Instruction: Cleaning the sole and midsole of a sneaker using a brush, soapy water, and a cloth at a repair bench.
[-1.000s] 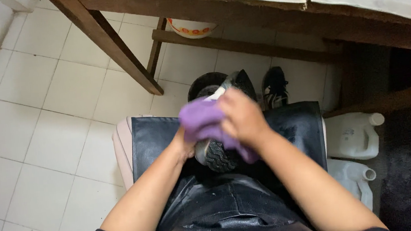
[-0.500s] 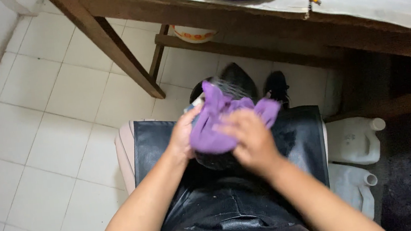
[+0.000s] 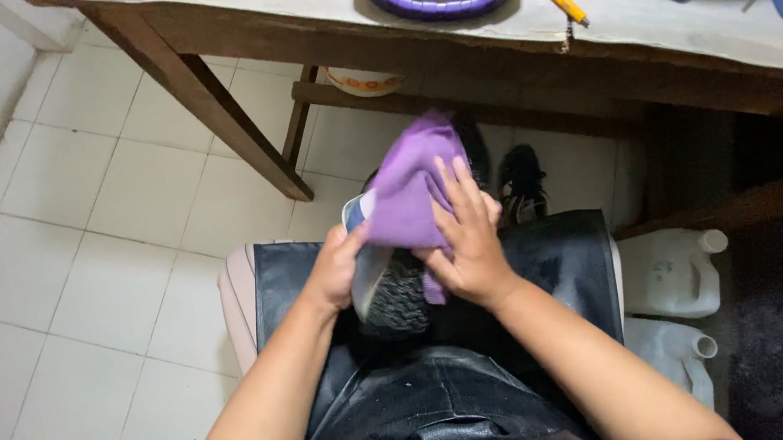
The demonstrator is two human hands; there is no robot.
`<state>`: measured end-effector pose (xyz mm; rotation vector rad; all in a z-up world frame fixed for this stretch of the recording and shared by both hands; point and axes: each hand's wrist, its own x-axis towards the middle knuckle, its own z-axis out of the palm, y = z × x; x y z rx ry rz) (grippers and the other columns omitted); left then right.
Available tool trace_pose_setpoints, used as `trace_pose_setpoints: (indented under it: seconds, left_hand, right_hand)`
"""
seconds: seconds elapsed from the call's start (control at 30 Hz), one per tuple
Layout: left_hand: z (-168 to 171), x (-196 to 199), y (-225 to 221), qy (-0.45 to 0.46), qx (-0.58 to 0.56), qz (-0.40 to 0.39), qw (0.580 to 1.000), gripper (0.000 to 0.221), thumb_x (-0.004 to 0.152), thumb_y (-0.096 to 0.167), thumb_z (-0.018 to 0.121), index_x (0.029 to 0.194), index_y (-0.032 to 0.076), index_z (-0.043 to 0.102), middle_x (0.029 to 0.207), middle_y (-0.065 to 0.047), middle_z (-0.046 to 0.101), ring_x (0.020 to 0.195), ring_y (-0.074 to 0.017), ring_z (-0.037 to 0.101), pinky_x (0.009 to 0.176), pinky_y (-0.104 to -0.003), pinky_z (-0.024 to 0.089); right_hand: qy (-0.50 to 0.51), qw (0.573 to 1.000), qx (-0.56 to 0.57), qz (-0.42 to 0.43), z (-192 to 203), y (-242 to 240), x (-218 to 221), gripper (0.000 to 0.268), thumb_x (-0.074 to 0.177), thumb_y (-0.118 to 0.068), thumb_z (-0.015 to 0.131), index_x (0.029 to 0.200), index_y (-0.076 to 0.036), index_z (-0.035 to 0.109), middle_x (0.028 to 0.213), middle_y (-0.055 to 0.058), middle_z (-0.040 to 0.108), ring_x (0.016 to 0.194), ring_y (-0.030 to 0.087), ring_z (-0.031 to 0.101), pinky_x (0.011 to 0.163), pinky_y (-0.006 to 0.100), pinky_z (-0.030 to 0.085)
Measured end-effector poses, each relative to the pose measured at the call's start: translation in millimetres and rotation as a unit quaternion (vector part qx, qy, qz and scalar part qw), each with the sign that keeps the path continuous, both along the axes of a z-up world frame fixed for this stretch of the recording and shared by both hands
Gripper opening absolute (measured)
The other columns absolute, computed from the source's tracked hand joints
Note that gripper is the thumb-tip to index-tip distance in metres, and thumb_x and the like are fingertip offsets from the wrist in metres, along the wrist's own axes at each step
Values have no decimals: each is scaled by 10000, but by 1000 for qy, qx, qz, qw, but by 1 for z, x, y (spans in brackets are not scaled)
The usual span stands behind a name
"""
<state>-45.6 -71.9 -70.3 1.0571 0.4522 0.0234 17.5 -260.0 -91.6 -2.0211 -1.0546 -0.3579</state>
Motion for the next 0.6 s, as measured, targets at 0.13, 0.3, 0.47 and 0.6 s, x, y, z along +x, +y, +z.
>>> trace_pose_setpoints:
  seconds: [0.13,0.3,0.47,0.6]
  left_hand:
    - [-7,-7,6,-15,85,-23,996,278,912,254,741,740,45,680,569,-69,653,488,-103,616,433,-243,486]
    - [-17,-20,8,-5,232,-109,967,295,908,267,784,707,52,761,557,-36,662,520,-79,532,486,-246,484]
    - [10,-22,1,-129,301,-184,927,282,916,183,741,686,20,744,571,-110,704,545,-103,581,507,-303,519]
    - [-3,-29,5,-184,280,-258,906,249,921,142,721,720,-4,743,606,-123,727,543,-142,624,532,-323,542]
  right_hand:
    - [-66,989,129,-31,-123,-8,63,410,1045,-197,478,1438,-90,516,1497,223,484,1363,493,444,1088,560,348]
    - [55,957,-121,-258,-218,-67,116,402,1001,44,490,1390,108,570,1119,400,636,1061,514,646,947,574,506]
    - [592,588,550,-27,-45,-40,95,662,925,-673,469,1343,-192,650,1317,107,702,1208,300,694,1110,467,502]
    - [580,668,458,-91,34,-29,67,549,947,-694,456,1058,-253,764,1022,11,789,996,155,759,1027,311,568]
